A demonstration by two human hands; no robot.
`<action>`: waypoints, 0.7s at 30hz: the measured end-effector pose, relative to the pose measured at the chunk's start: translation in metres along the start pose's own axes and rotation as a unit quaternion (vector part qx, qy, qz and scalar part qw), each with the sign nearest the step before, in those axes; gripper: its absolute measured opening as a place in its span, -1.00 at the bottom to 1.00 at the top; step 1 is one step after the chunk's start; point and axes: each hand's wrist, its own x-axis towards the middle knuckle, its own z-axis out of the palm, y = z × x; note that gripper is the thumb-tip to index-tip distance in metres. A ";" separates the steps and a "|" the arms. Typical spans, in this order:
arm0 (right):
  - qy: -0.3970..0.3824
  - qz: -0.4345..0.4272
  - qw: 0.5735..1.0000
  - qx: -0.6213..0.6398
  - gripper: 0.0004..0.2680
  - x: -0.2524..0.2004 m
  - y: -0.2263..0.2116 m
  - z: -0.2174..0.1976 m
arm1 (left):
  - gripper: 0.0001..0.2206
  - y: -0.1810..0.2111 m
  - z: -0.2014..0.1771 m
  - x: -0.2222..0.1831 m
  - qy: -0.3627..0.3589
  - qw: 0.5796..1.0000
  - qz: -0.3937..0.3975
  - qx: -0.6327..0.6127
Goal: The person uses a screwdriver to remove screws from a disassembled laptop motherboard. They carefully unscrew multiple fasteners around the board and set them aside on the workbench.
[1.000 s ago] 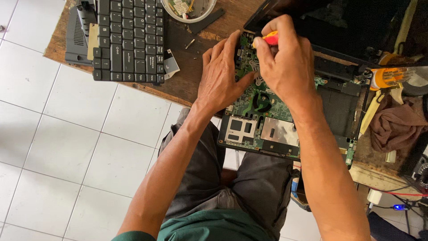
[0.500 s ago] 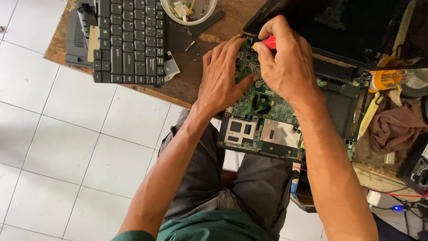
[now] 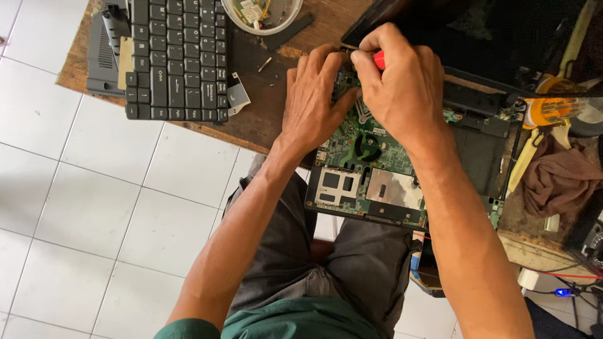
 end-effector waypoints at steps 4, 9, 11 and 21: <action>-0.020 0.014 1.000 0.003 -0.89 0.002 0.001 -0.001 | -0.58 0.004 -0.004 0.002 -0.004 1.000 -0.006 -0.002; -0.029 -0.040 0.998 0.043 -0.87 0.008 -0.009 -0.008 | -0.59 0.012 -0.014 0.007 0.003 1.000 -0.016 0.016; -0.038 -0.032 0.997 0.052 -0.85 0.007 -0.010 -0.009 | -0.60 0.014 -0.014 0.007 0.009 1.000 -0.011 0.011; 0.003 0.017 0.997 -0.072 -0.72 0.005 -0.010 0.000 | -0.61 0.013 -0.015 0.006 0.016 1.000 0.005 0.013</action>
